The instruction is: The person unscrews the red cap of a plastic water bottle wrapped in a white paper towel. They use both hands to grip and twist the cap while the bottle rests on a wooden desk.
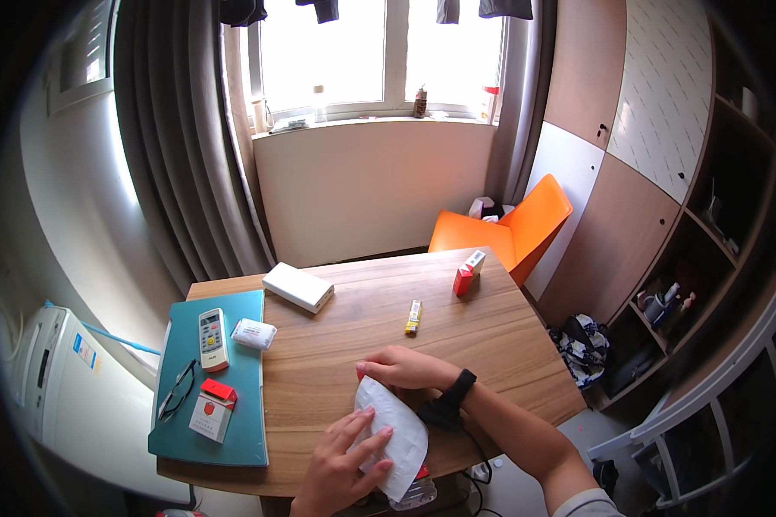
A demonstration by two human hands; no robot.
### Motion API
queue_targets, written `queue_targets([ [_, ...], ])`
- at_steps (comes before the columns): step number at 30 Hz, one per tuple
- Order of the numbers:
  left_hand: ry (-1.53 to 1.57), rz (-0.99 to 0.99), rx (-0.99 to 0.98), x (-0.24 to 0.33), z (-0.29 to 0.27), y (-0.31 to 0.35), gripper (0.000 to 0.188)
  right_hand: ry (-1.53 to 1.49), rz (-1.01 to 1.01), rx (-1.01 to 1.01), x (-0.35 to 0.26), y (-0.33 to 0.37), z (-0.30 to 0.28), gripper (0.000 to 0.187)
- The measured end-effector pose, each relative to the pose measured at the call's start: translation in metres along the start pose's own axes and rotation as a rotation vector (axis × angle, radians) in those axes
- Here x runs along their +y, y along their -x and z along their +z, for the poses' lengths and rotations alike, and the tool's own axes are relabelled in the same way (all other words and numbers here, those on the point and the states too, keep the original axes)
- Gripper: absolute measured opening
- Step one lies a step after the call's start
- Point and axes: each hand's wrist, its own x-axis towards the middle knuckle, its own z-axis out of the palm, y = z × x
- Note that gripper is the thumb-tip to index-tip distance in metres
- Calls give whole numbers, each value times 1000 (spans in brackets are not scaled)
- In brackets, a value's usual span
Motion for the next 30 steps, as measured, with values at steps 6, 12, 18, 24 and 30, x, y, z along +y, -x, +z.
queue_targets([
  [6,12,-12,4,-3,0,2,42,1,53,-13,-5,0,1,49],
  [12,18,-16,9,-1,1,2,42,-2,25,32,5,-1,3,51],
  [18,20,-37,34,0,2,5,42,-66,84,-15,1,-1,0,52],
  [24,-18,-13,2,0,2,4,41,-19,24,-10,1,-1,0,54],
  [30,16,-29,13,1,0,4,41,44,12,24,2,-2,1,53],
])
